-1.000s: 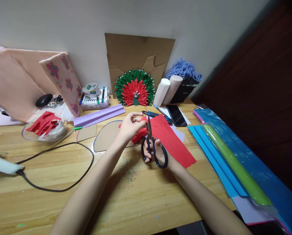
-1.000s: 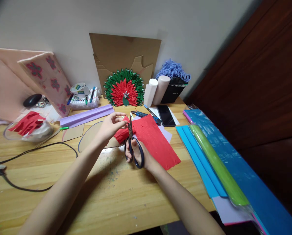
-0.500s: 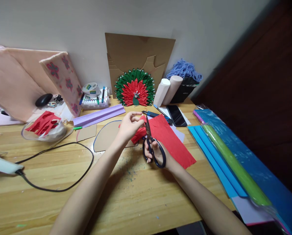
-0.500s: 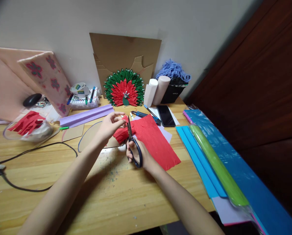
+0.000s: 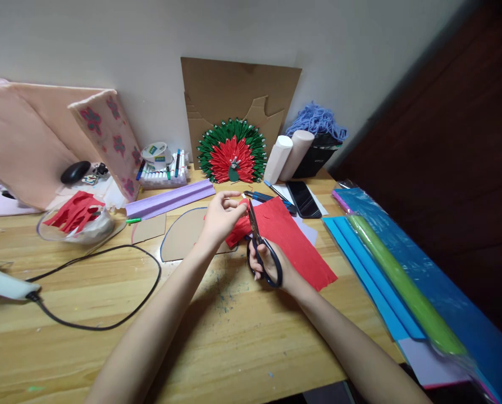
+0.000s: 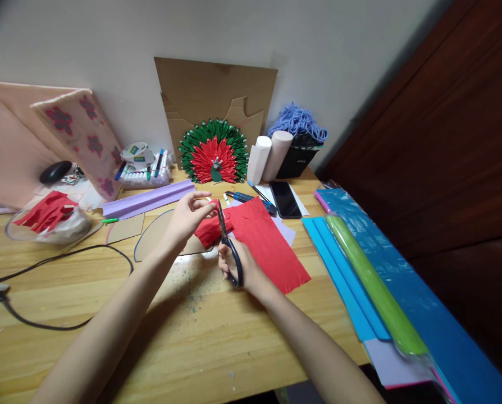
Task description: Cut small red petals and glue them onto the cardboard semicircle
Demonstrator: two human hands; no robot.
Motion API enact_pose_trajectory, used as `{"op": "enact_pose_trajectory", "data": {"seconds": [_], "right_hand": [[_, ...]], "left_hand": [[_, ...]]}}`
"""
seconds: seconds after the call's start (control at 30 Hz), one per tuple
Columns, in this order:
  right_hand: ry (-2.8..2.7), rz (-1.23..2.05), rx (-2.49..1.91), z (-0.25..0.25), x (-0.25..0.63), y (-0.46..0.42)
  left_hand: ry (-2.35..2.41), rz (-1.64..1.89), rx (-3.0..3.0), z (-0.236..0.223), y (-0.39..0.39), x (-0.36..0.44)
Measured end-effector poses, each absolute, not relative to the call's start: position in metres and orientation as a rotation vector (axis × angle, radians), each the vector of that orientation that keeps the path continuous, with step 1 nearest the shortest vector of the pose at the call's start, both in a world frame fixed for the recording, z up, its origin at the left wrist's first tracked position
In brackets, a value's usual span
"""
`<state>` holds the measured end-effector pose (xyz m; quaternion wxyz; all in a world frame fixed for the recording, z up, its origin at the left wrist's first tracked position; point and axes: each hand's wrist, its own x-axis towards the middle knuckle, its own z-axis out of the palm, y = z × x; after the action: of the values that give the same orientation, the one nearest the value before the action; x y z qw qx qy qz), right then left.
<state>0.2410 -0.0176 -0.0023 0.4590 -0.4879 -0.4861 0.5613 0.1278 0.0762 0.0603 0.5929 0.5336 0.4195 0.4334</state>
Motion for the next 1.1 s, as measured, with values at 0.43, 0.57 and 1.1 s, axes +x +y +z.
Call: {"op": "enact_pose_trajectory", "data": {"seconds": [0.43,0.57,1.1], "right_hand": [[-1.197,1.433,-1.173,-0.003,0.240,-0.020],[-1.126,1.529,-1.095,-0.004,0.238,-0.020],[-1.093,1.491,-1.172,-0.009,0.240,-0.016]], "left_hand": [[0.994,1.034,1.236,0.061,0.077,0.127],[0.979,1.004,1.247,0.061,0.076,0.127],[0.971,0.940,1.294,0.062,0.077,0.126]]}}
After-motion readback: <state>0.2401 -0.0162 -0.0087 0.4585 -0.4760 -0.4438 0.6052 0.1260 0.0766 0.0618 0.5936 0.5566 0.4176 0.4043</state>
